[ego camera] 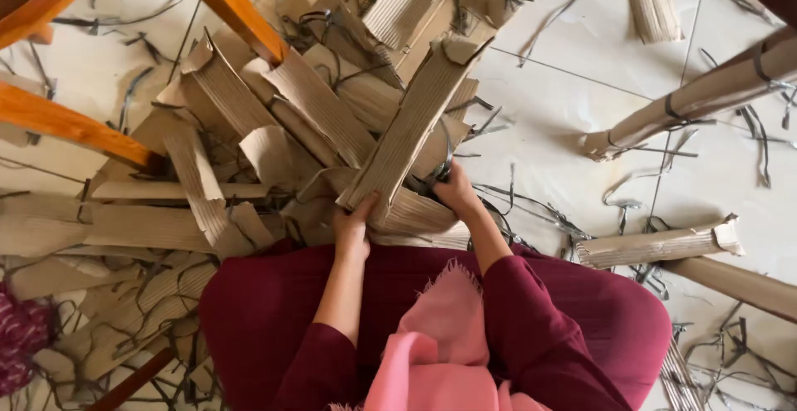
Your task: Wrapping chair legs with cardboard and securing with plastic ties
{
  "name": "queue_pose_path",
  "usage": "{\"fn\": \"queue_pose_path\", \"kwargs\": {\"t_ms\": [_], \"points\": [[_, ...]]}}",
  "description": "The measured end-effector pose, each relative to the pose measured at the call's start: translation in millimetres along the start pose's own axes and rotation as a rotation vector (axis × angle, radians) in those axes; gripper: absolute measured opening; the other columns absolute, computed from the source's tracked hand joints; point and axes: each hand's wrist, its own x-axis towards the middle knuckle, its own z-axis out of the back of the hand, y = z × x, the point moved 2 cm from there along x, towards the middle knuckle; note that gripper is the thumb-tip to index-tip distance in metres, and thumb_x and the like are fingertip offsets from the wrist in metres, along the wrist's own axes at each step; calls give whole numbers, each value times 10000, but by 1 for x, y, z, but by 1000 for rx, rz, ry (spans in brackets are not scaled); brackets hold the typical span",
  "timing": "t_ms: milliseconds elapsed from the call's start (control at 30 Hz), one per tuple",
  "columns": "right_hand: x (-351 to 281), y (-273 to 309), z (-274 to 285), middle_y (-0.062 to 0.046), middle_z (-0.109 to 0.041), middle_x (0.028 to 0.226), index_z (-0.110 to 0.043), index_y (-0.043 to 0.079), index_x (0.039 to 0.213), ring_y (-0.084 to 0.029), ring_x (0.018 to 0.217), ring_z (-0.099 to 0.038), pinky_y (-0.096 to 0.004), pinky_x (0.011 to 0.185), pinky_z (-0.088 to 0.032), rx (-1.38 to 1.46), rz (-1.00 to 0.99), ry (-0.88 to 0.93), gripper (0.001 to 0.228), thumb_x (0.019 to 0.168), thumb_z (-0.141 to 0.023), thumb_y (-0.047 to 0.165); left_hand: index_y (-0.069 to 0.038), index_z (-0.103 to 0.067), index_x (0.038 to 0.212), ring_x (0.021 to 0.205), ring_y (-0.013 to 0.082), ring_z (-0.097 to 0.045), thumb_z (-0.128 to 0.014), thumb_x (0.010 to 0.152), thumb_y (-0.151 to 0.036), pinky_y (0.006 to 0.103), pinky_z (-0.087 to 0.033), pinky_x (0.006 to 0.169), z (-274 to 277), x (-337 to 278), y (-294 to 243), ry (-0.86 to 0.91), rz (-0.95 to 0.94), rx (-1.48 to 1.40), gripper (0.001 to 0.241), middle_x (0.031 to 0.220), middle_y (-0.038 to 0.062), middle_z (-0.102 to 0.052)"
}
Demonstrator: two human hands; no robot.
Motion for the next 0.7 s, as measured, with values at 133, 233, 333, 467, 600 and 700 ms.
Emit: {"fn": "queue_pose_path", "kwargs": {"t_ms": [133, 233, 333, 467, 600, 700], "points": [[-61, 101, 21, -264, -697, 896, -653, 38, 1034, -388, 943, -712, -526, 793, -517, 70, 198, 48, 330, 737, -727, 162, -15, -693, 1251, 1086, 289, -668, -928, 725, -59, 492, -542, 924, -2, -9, -10, 96, -21, -87, 578, 1153, 176, -709], [-72, 135, 13, -65, -646, 813, -684, 75, 929, -224, 833, -603, -392, 780, -516, 328, 503, 253, 248, 684, -720, 91, -27, -693, 1259, 1097, 289, -668, -924, 729, -67, 500, -543, 948, 0, -17, -24, 162, -66, -165, 579, 1168, 173, -714], [-63, 135, -12, -134, -651, 823, -673, 41, 960, -234, 824, -618, -396, 747, -524, 334, 693, 280, 335, 629, -717, 29, -10, -703, 1240, 1090, 311, -685, -946, 714, -114, 515, -555, 929, 22, -34, -54, 109, -106, -142, 588, 1164, 193, -722], [-88, 172, -72, -68, -689, 834, -732, 45, 970, -181, 820, -642, -360, 795, -543, 509, 716, 357, 237, 752, -797, -22, -87, -669, 1308, 1124, 214, -641, -889, 768, -65, 475, -531, 995, 65, -62, -114, 85, -474, -111, 584, 1229, 112, -711], [-81, 157, -158, -48, -718, 930, -725, 41, 1056, -131, 934, -644, -358, 863, -552, 689, 816, 410, 261, 828, -822, -43, -78, -639, 1343, 1171, 199, -606, -907, 777, -70, 476, -514, 1008, 130, -40, -111, -1, -623, -51, 627, 1285, 120, -684], [-99, 168, -194, -145, -723, 1118, -662, 39, 1249, -218, 1088, -666, -418, 969, -521, 771, 852, 501, 490, 812, -882, 17, 24, -501, 1441, 1262, 357, -584, -997, 670, -248, 532, -431, 1099, 139, -67, -154, -201, -403, 53, 957, 1353, 296, -571]]}}
